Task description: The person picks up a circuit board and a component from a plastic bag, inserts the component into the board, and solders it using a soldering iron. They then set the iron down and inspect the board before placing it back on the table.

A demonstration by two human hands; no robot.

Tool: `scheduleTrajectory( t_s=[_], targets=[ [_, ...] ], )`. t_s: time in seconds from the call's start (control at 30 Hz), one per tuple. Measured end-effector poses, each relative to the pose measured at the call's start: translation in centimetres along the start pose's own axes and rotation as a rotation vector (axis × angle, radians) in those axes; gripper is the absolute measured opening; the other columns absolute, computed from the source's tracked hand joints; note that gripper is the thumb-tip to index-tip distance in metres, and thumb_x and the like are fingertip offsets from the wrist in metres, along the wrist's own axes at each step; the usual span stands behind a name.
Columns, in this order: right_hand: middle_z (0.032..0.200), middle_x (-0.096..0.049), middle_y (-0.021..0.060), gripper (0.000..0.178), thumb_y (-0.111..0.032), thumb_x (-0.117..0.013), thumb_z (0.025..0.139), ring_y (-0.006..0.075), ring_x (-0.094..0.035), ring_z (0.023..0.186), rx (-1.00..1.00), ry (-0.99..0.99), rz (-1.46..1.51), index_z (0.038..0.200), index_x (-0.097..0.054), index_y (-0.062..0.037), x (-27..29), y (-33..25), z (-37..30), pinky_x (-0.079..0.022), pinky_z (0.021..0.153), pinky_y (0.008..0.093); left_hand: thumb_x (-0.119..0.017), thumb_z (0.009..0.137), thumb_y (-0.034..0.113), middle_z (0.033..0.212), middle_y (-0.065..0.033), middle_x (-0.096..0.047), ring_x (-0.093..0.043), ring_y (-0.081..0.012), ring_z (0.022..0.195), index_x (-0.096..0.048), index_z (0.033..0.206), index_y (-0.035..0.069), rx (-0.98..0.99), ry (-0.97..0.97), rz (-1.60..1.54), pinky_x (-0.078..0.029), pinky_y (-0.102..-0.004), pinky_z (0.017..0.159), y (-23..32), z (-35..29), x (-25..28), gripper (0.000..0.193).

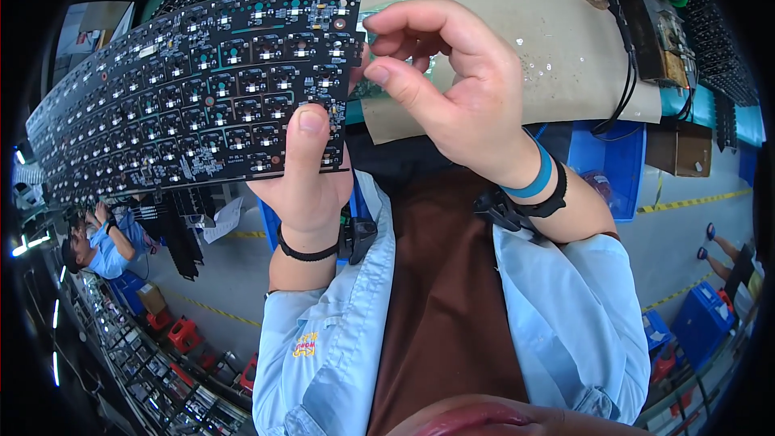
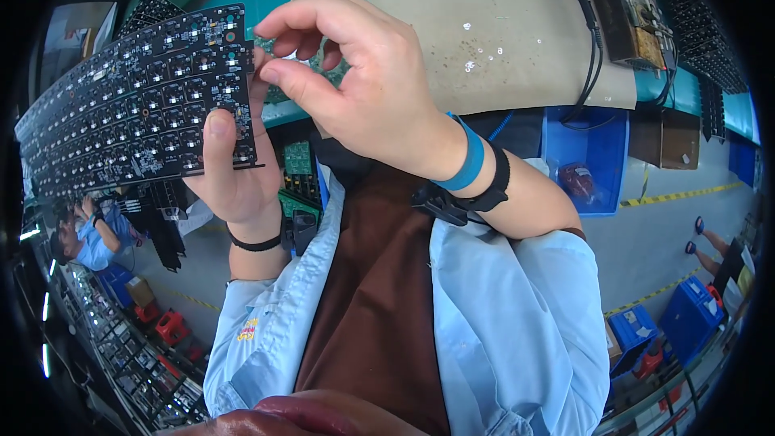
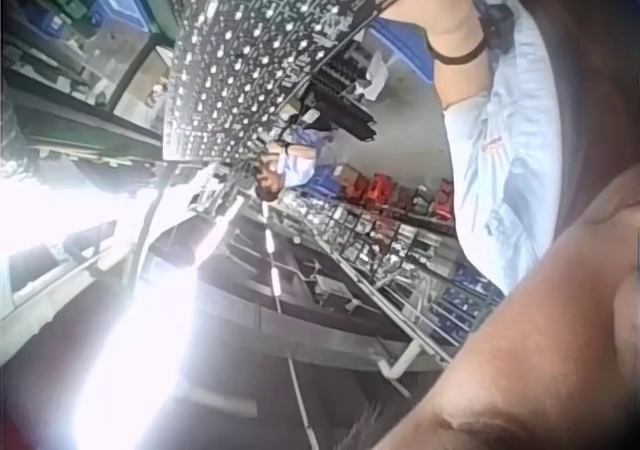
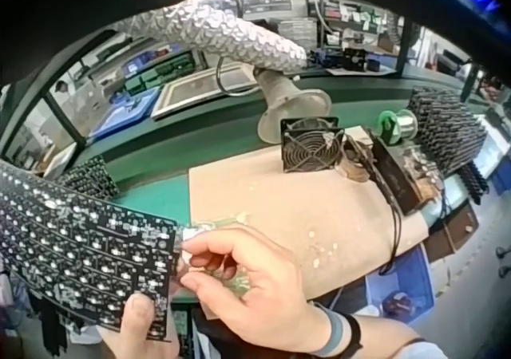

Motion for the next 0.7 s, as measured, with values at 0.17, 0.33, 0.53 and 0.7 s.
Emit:
scheduleTrajectory(
  t_s=[0.17,0.33,0.53,0.7],
  targets=[
    [0.098,-0.067,0.0047,0.028,-0.001,-0.075,0.087,0.0102,-0.062,0.085,-0.004,-0.001,-0.043,0.113,-0.066,0.0011,1.2,0.2,-1.1,-0.049,0.075,0.0233,-0.061,0.092,0.008,0.124,-0.0257,-0.063,-0.065,-0.0397,0.114,-0.049,0.134,-0.009,0.011,-0.001,-0.086,-0.053,-0.0557,0.101,0.3,-0.3,-0.6,0.047],
    [0.1,-0.066,0.0053,0.027,0.0,-0.074,0.087,0.0107,-0.061,0.087,-0.022,-0.019,-0.026,0.113,-0.066,0.001,1.7,0.9,-2.4,-0.048,0.076,0.0233,-0.059,0.093,0.011,0.125,-0.0273,-0.062,-0.065,-0.0417,0.115,-0.048,0.135,-0.009,0.032,0.016,-0.067,-0.053,-0.0582,0.1,0.2,-1.0,-0.4,0.048],
    [0.101,-0.066,0.0057,0.025,-0.001,-0.074,0.088,0.0111,-0.061,0.087,-0.046,-0.048,-0.007,0.111,-0.066,0.0009,2.3,1.3,-2.6,-0.048,0.076,0.0234,-0.058,0.093,0.014,0.125,-0.0263,-0.063,-0.064,-0.0419,0.115,-0.049,0.134,-0.01,0.063,0.057,-0.094,-0.053,-0.0574,0.1,0.4,-1.1,-0.8,0.048],
    [0.101,-0.065,0.0058,0.024,-0.001,-0.074,0.088,0.0111,-0.06,0.087,-0.079,-0.05,-0.019,0.11,-0.066,0.0009,2.9,1.7,-2.5,-0.048,0.076,0.0234,-0.048,0.099,0.023,0.135,-0.026,-0.059,-0.056,-0.0347,0.131,-0.044,0.143,-0.009,0.092,-0.073,-0.162,-0.041,-0.0496,0.115,0.6,-1.1,-0.5,0.055]
  ],
)
Point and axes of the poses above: each hand's wrist, its own z-axis towards the middle knuckle, its own x-axis out of the back of the hand, y = z × x, the point moved 1 cm from there along z, towards the middle knuckle
